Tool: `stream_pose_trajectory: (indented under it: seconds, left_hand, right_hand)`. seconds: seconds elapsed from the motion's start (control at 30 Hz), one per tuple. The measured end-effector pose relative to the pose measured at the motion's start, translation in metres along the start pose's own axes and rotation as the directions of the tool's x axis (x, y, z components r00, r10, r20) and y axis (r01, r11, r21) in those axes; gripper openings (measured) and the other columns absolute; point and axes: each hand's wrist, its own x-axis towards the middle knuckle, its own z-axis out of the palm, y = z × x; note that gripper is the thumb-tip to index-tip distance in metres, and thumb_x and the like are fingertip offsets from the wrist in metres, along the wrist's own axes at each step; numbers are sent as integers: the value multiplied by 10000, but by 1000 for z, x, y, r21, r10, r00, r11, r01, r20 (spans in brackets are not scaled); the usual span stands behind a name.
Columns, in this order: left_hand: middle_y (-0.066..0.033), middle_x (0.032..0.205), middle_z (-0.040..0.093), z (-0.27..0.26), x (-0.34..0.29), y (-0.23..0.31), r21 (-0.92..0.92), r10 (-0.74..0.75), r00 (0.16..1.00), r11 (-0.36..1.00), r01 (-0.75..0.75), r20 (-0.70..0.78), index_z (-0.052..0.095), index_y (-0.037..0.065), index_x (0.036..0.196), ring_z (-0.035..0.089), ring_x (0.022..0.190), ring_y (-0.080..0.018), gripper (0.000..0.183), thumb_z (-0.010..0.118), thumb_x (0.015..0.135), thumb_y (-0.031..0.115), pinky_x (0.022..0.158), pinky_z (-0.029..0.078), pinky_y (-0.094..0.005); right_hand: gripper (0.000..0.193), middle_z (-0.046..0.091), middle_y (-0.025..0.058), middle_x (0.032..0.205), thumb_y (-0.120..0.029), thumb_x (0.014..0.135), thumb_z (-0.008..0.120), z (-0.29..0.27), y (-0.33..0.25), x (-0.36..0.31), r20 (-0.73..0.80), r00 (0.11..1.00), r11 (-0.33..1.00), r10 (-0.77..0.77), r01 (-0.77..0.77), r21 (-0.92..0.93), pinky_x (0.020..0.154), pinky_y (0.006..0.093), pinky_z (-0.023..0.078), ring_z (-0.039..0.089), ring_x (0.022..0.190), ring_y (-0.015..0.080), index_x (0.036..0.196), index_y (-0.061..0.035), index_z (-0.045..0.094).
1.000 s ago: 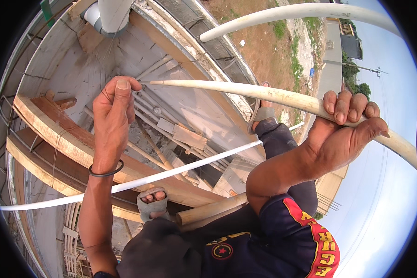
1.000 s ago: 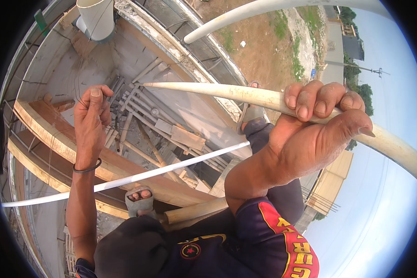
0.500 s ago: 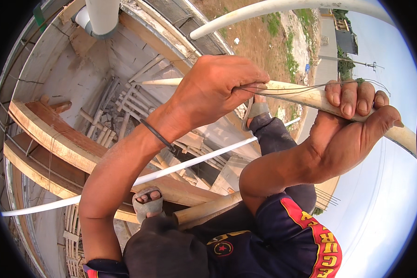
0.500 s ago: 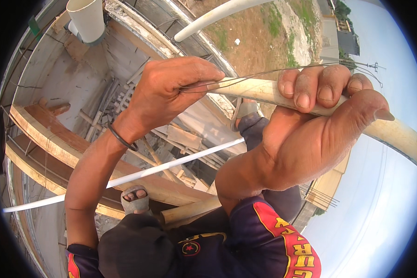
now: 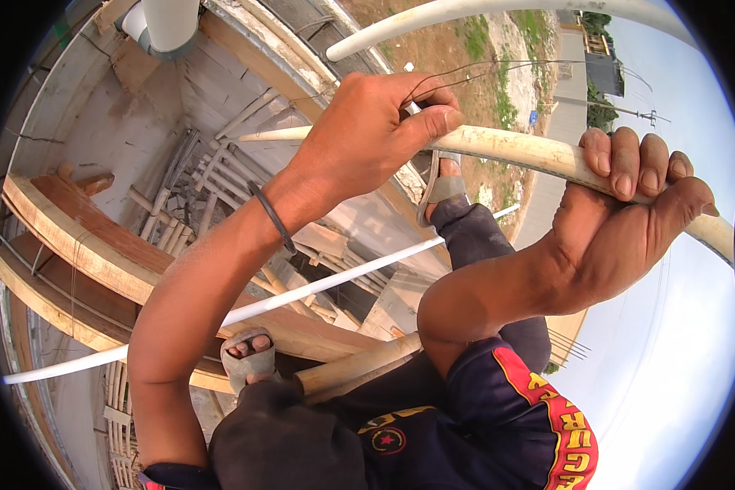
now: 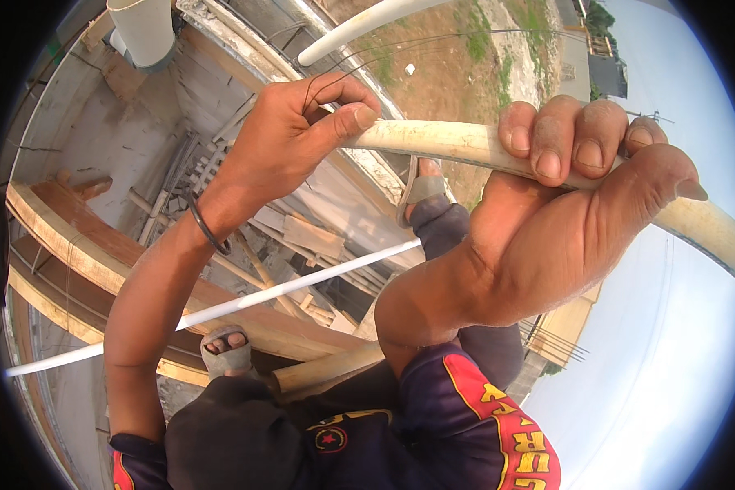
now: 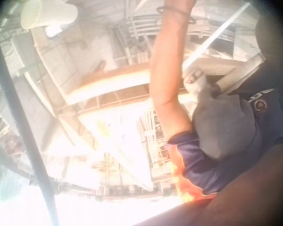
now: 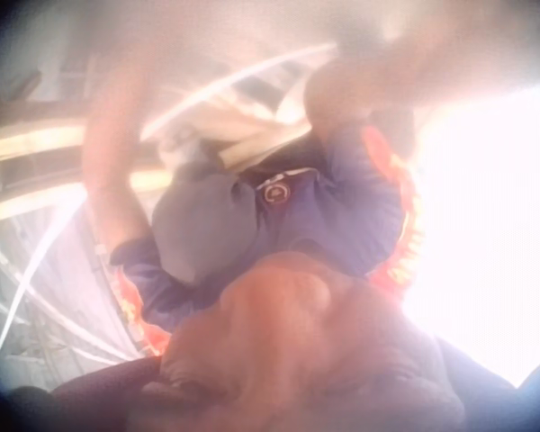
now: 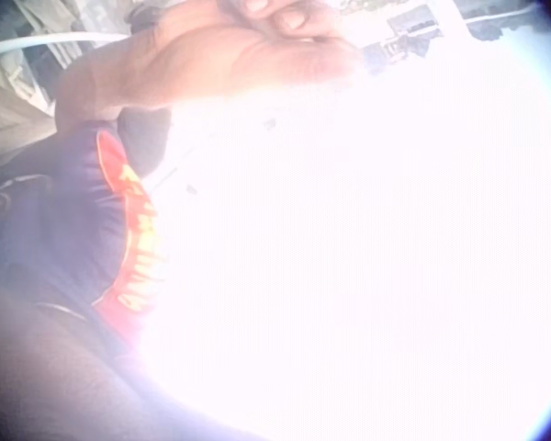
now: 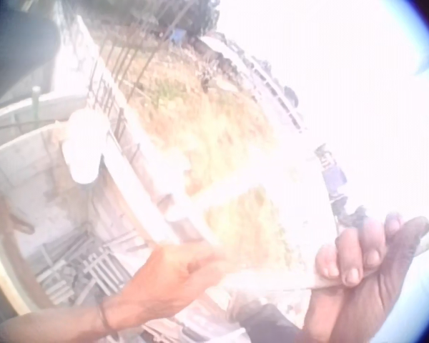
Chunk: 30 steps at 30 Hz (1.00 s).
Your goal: The person secures a white PVC pipe to a metal frame using zip ties. They wrap the zip ties around the pipe and frame, pull them tight, and adjust the pipe's position. The person then handles additional PVC pipes and zip ties, preparing for further installation.
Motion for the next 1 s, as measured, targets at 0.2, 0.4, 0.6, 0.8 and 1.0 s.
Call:
stream_pose_trajectory:
  seconds: [0.2, 0.4, 0.6, 0.8, 1.0]
  left_hand:
    - [11, 800, 644, -10, 8, -3, -33, -197, 960, 978, 207, 199, 692, 7, 955, 527, 738, -36, 191, 631, 905, 180, 670, 448, -212]
    - [5, 651, 573, -43, -12, -14, 131, -288, 904, 930, 342, -316, 685, -5, 894, 496, 601, -74, 283, 584, 915, 258, 536, 401, -259]
    - [74, 632, 300, -195, -82, -4, -49, -294, 571, 913, 405, -766, 595, 33, 945, 243, 497, -23, 324, 458, 1017, 318, 430, 191, -219]
    - [28, 678, 408, -319, -141, 26, 292, 14, 473, 802, 520, -881, 588, -22, 1015, 338, 560, -62, 406, 345, 1038, 303, 496, 283, -237]
    - [-142, 990, 653, -396, -160, 28, 852, 252, 842, -102, 513, -477, 631, -5, 1133, 581, 943, -290, 434, 358, 1036, 319, 867, 430, -402]
  right_hand:
    - [321, 455, 11, 653, -389, 880, 652, -1, 1, 3, -23, 1000, 1000, -8, 8, -15, 617, 294, 364, 412, 571, 129, 825, -95, 537]
    - [369, 440, 8, 668, -458, 906, 600, -5, 34, -6, -148, 987, 997, 68, -62, 43, 651, 318, 388, 424, 595, 143, 853, -100, 530]
    - [375, 425, 16, 680, -430, 932, 591, -26, 119, -46, -102, 982, 987, 156, -151, 60, 648, 322, 404, 425, 612, 140, 883, -86, 450]
    - [289, 461, 12, 715, -319, 957, 592, -56, 232, -93, -38, 949, 949, 314, -314, 20, 698, 323, 431, 464, 668, 126, 903, -63, 468]
    - [382, 584, 40, 801, -419, 937, 606, -70, 309, -136, -89, 782, 662, 617, -577, -479, 805, 349, 454, 562, 827, 144, 911, -41, 562]
